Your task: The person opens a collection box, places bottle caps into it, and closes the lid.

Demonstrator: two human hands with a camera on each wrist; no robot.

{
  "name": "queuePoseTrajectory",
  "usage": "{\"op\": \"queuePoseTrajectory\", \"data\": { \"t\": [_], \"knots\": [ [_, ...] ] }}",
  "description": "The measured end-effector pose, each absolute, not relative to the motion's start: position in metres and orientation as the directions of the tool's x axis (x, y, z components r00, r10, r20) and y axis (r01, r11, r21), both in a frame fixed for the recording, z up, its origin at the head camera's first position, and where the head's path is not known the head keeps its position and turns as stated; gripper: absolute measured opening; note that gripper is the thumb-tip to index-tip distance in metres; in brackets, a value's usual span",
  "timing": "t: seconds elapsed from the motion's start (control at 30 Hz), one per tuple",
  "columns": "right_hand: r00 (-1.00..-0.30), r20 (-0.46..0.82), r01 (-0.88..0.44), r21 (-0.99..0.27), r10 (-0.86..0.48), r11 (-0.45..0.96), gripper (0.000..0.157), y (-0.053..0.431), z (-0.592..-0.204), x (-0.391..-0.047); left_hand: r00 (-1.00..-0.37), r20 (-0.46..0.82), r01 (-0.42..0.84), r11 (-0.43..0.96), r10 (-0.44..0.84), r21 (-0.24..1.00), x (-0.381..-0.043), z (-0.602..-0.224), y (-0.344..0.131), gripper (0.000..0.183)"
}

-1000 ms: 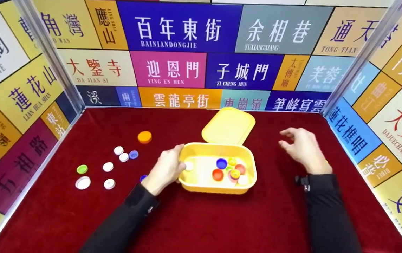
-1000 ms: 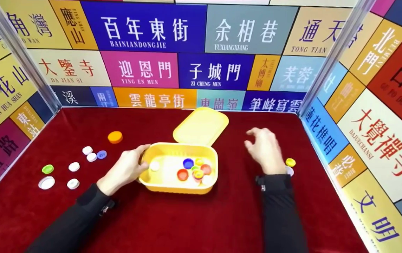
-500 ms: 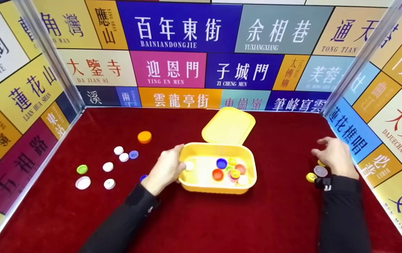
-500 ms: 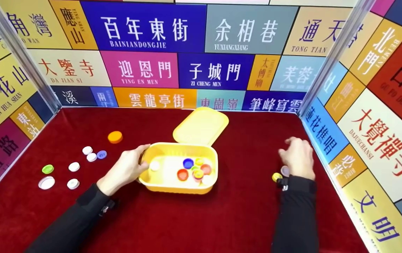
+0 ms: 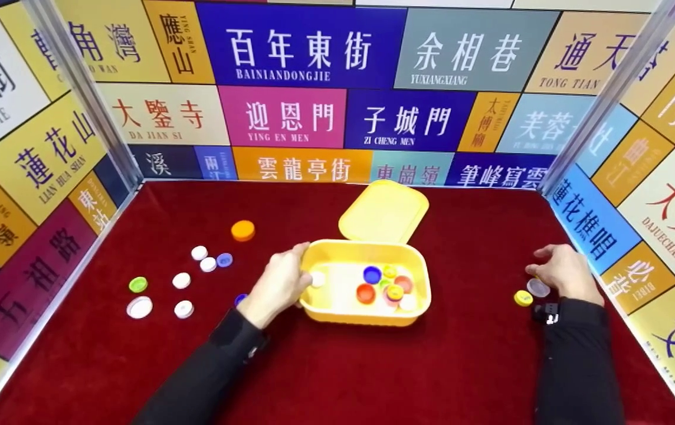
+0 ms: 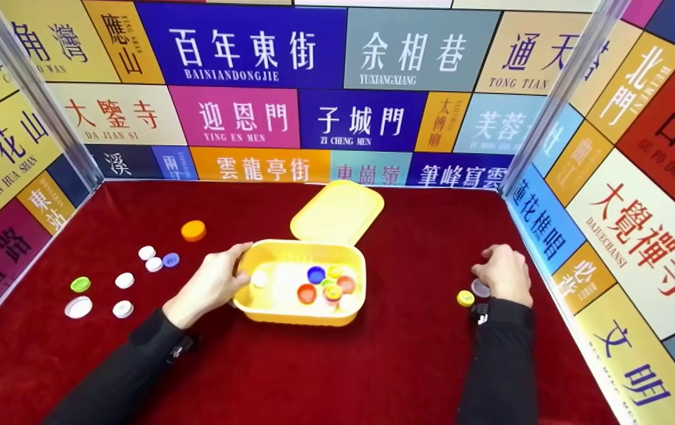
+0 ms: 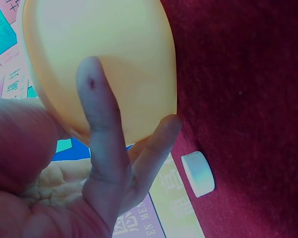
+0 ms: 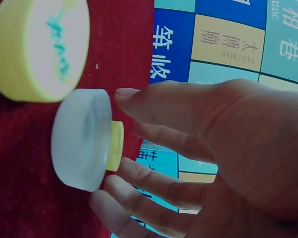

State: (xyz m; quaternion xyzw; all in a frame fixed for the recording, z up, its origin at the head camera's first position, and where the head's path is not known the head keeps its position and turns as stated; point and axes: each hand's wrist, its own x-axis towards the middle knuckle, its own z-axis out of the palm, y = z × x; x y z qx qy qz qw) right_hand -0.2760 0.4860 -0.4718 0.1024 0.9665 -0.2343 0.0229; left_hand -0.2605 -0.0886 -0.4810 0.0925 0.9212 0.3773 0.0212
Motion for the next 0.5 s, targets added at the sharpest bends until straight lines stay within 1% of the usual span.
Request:
{"op": "queuePoseTrajectory", "data": {
  "t": [0.17, 0.4, 0.5],
  "knots": [
    [-0.973, -0.105, 0.233, -0.471, 0.208, 0.851, 0.048, 0.4840, -0.4738, -0.2749, -0.981, 0.027, 0.156, 0.702, 0.192, 0.695, -0.2607, -0.4810, -0.0885, 0.072],
    [-0.976, -0.018, 0.201, -0.467, 0.218, 0.861, 0.029, 0.4815, -0.4767, -0.2754, -0.978, 0.057, 0.184, 0.691, 0.202, 0.699, -0.2592, -0.4809, -0.0893, 0.070],
    [-0.974, -0.007, 0.203, -0.467, 0.226, 0.860, 0.024, 0.4806, -0.4775, -0.2759, -0.976, 0.076, 0.198, 0.686, 0.204, 0.700, -0.2588, -0.4810, -0.0891, 0.070]
  ]
}}
